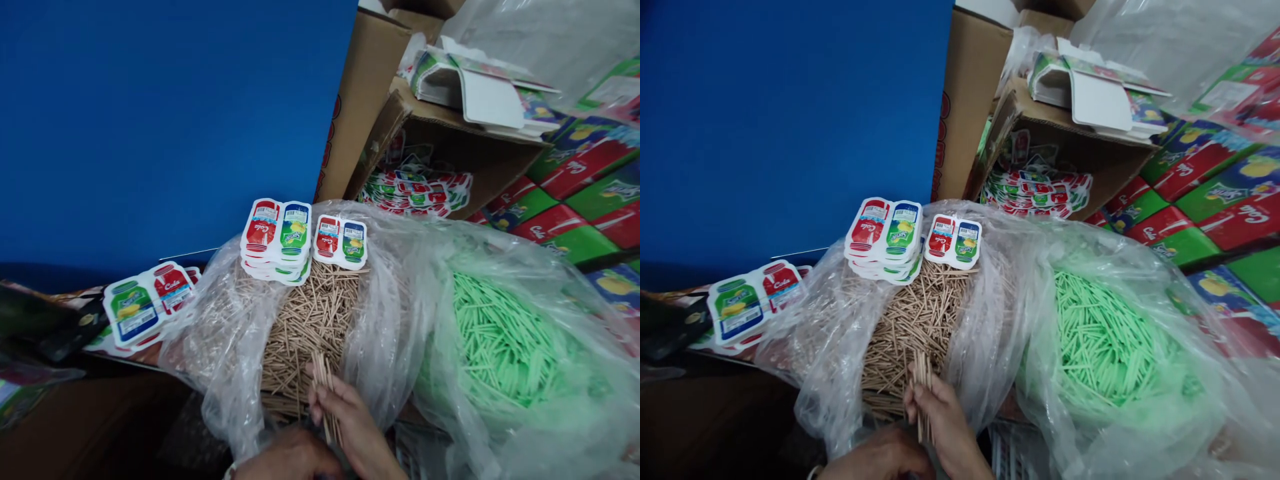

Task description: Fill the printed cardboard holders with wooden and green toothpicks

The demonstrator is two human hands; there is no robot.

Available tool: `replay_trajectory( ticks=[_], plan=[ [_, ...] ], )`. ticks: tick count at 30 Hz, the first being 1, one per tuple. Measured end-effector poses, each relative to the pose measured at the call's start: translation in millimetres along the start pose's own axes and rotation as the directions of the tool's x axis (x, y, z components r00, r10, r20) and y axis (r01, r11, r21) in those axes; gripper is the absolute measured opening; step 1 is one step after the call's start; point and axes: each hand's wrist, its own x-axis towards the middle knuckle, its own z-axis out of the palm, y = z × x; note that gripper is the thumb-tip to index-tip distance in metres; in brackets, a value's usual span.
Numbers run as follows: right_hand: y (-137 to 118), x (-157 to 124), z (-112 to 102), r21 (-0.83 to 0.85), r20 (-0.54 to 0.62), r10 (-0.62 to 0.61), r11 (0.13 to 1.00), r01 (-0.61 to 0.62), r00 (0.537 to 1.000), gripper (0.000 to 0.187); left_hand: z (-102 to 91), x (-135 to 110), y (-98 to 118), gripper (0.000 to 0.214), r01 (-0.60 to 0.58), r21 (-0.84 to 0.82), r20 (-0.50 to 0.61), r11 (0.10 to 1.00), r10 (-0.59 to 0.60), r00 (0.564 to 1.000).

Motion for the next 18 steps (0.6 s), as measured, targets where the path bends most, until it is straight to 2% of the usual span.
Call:
replay_trajectory(
  ticks=[2,4,7,10,13,16,18],
  plan=[
    [-10,2,4,0.158,-0.07,-0.018,0.987,0.029,0.997,0.046,-1.5,2,2,0.014,-0.037,-0.027,0.002,0.999,0.037,0.999],
    [-17,4,8,0.261,-0.085,-0.006,0.965,0.029,0.996,0.046,-5.0,3,4,0.015,-0.06,-0.046,0.008,0.997,0.061,0.998],
    [-15,6,13,0.299,0.038,0.019,0.954,-0.03,0.999,0.037,-11.1,2,5,0.015,-0.002,-0.055,-0.007,0.999,0.002,1.0],
    [-4,4,14,0.264,0.152,0.0,0.964,-0.041,0.988,0.033,-14.5,0,4,0.015,0.083,-0.033,-0.019,0.996,-0.083,0.996],
    [3,5,11,0.213,0.175,-0.07,0.976,0.032,0.982,0.033,-15.9,-4,3,0.013,0.119,-0.033,-0.046,0.992,-0.12,0.992],
    [1,8,2,0.014,0.175,-0.155,0.988,0.155,0.972,0.033,-24.8,-11,8,0.01,0.126,-0.034,-0.065,0.991,-0.128,0.99],
    [-4,9,-4,-0.16,0.196,-0.207,0.958,0.239,0.958,0.033,-37.3,-18,15,0.011,0.078,-0.055,-0.141,0.995,-0.085,0.986]
  ],
)
